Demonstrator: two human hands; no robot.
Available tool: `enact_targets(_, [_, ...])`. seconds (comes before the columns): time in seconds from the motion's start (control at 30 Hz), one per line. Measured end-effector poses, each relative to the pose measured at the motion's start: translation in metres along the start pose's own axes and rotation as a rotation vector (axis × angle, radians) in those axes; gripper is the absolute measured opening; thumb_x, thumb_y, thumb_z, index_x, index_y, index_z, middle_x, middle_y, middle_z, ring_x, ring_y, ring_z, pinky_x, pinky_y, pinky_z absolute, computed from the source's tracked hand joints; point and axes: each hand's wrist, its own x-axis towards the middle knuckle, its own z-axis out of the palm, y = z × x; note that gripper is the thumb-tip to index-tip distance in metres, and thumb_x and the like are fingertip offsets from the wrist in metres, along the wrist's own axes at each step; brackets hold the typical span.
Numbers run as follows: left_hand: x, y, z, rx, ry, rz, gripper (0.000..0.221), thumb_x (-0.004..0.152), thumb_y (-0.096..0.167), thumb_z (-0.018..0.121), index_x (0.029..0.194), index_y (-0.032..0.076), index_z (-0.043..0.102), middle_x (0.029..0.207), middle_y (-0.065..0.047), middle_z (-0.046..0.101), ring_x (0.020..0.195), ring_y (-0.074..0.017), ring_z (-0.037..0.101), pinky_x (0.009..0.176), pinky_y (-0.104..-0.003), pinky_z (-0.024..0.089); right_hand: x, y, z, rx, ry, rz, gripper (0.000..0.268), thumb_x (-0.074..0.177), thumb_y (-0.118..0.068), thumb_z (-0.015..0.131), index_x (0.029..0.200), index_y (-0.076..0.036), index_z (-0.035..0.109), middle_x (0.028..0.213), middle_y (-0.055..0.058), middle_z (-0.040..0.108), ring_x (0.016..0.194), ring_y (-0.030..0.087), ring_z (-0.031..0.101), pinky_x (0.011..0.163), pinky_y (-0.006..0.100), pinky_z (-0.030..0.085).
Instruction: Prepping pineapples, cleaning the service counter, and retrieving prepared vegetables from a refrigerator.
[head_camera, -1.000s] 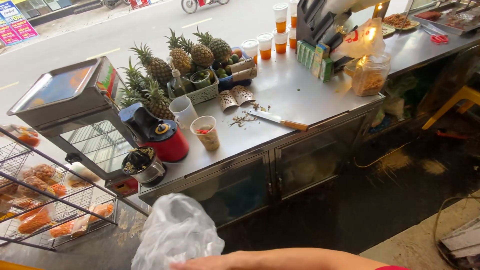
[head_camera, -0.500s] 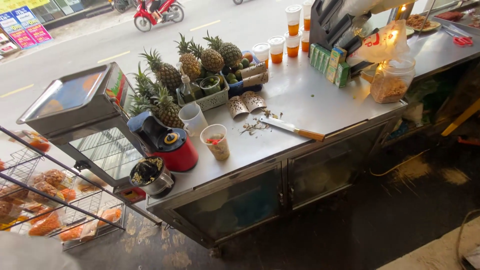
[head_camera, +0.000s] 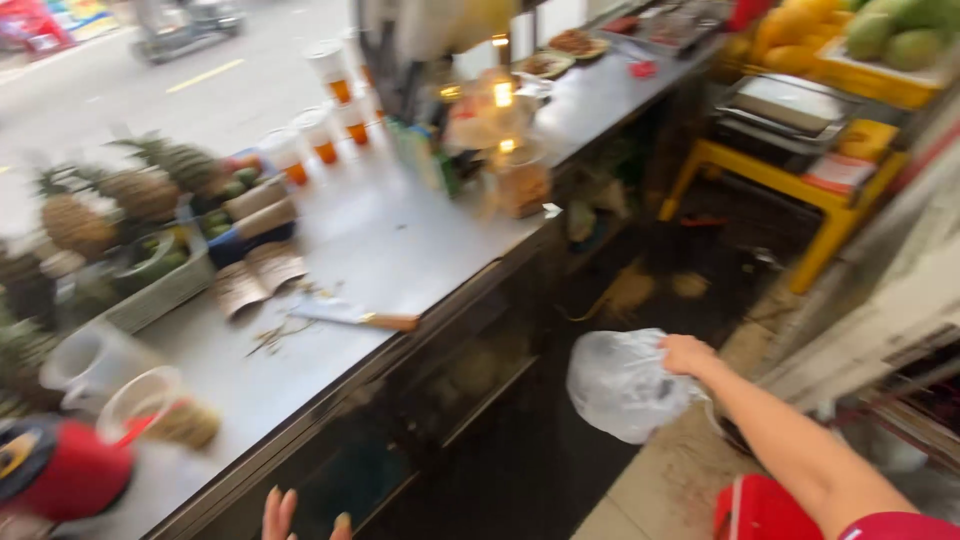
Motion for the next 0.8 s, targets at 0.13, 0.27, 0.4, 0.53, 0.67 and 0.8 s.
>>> enact_targets(0.13, [0.006, 0.3, 0.13, -0.154, -0.426, 0.253, 0.103, 0.069, 0.027, 0.087, 0.156, 0.008, 0.034, 0.146, -0.021, 0.053, 0.135, -0.0356, 0.053, 0.111, -0.045, 0.041, -0.057, -0.023, -0.065, 0.45, 0.272, -0.235, 0.056, 0.086, -0.016, 0.057, 0.142, -0.021, 0.057, 0.141, 0.014, 0.06, 0.125, 0.038, 0.057, 0.1, 0.049, 0.049])
enact_targets(0.27, [-0.001, 0.39, 0.255, -0.235, -0.822, 0.328, 0.108, 0.071, 0.032, 0.091, 0.158, 0.011, 0.03, 0.16, -0.016, 0.038, 0.149, -0.0332, 0.036, 0.117, -0.042, 0.036, -0.104, -0.057, -0.158, 0.643, 0.279, -0.279, 0.053, 0.089, -0.016, 0.056, 0.142, -0.019, 0.058, 0.13, 0.011, 0.07, 0.095, 0.03, 0.073, 0.086, 0.042, 0.058])
enact_targets(0.4, [-0.001, 0.411, 0.361, -0.13, -0.996, 0.355, 0.138, 0.055, 0.042, 0.098, 0.162, 0.014, 0.016, 0.167, -0.018, 0.022, 0.154, -0.036, 0.018, 0.118, -0.057, 0.024, -0.133, -0.08, -0.255, 0.8, 0.042, -0.405, 0.053, 0.091, -0.017, 0.058, 0.144, -0.017, 0.058, 0.109, 0.013, 0.076, 0.076, 0.018, 0.074, 0.076, 0.036, 0.059])
enact_targets(0.53, [0.014, 0.397, 0.431, -0.034, -0.959, 0.508, 0.151, 0.047, 0.05, 0.101, 0.16, 0.01, 0.008, 0.166, -0.02, 0.016, 0.156, -0.0375, 0.008, 0.118, -0.07, 0.007, -0.079, -0.055, -0.277, 0.824, 0.143, -0.499, 0.048, 0.091, -0.014, 0.059, 0.139, -0.012, 0.064, 0.104, 0.011, 0.076, 0.086, 0.012, 0.073, 0.082, 0.034, 0.056])
enact_targets(0.67, [0.041, 0.391, 0.506, 0.058, -0.867, 0.581, 0.156, 0.044, 0.052, 0.103, 0.16, 0.012, 0.007, 0.167, -0.025, 0.019, 0.151, -0.041, 0.014, 0.115, -0.069, 0.006, -0.022, -0.022, -0.317, 0.919, 0.248, -0.505, 0.041, 0.093, -0.014, 0.059, 0.133, -0.008, 0.069, 0.107, 0.006, 0.075, 0.095, 0.012, 0.068, 0.088, 0.032, 0.053])
enact_targets(0.8, [0.077, 0.374, 0.628, 0.053, -0.851, 0.181, 0.102, 0.07, 0.03, 0.081, 0.159, 0.014, 0.034, 0.13, -0.017, 0.061, 0.124, -0.0355, 0.056, 0.111, -0.055, 0.036, 0.023, -0.001, -0.354, 0.888, 0.036, -0.427, 0.04, 0.093, -0.015, 0.059, 0.13, -0.01, 0.073, 0.109, 0.01, 0.069, 0.095, 0.019, 0.061, 0.086, 0.035, 0.049])
